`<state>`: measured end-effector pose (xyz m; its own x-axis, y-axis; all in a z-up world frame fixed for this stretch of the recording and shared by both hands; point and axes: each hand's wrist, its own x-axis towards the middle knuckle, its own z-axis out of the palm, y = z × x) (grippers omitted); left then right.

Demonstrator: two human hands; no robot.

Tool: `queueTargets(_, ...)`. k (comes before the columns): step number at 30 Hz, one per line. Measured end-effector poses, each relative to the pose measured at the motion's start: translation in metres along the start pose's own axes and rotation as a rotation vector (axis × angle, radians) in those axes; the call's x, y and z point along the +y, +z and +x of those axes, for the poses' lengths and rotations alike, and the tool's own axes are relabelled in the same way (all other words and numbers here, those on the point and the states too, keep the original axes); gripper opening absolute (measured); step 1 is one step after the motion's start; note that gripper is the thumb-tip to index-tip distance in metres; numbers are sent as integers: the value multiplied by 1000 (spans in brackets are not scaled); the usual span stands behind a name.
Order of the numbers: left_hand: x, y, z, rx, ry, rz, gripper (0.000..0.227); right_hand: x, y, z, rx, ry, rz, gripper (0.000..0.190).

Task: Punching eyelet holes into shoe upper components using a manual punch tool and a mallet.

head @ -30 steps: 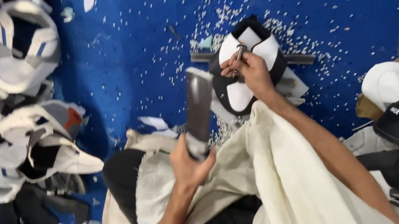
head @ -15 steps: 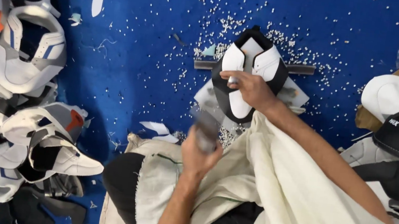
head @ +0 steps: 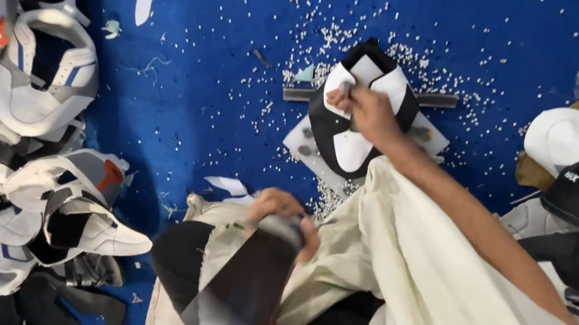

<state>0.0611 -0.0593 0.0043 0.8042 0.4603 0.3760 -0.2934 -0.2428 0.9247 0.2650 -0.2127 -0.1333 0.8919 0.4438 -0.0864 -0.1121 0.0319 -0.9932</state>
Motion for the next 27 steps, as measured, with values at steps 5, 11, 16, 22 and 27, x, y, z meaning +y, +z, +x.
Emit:
queueTargets(5, -59, -6, -34, -391, -554, 781, 48, -1, -2, -13, -88, -445, -594, 36)
queueTargets(11, 63, 9, 41, -180, -224, 386, 51, 16, -9, 18, 66, 84, 234, 8)
queueTargets(16, -14, 15, 15, -241, -275, 420, 56, -13, 2, 4, 72, -78, -116, 12)
queueTargets(22, -16, 5, -7, -319, -584, 641, 42, 5, -10, 12, 40, -187, -169, 15)
queueTargets(27, 69, 8, 43, -211, -283, 441, 49, 2, -15, 32, 100, 118, 314, 10)
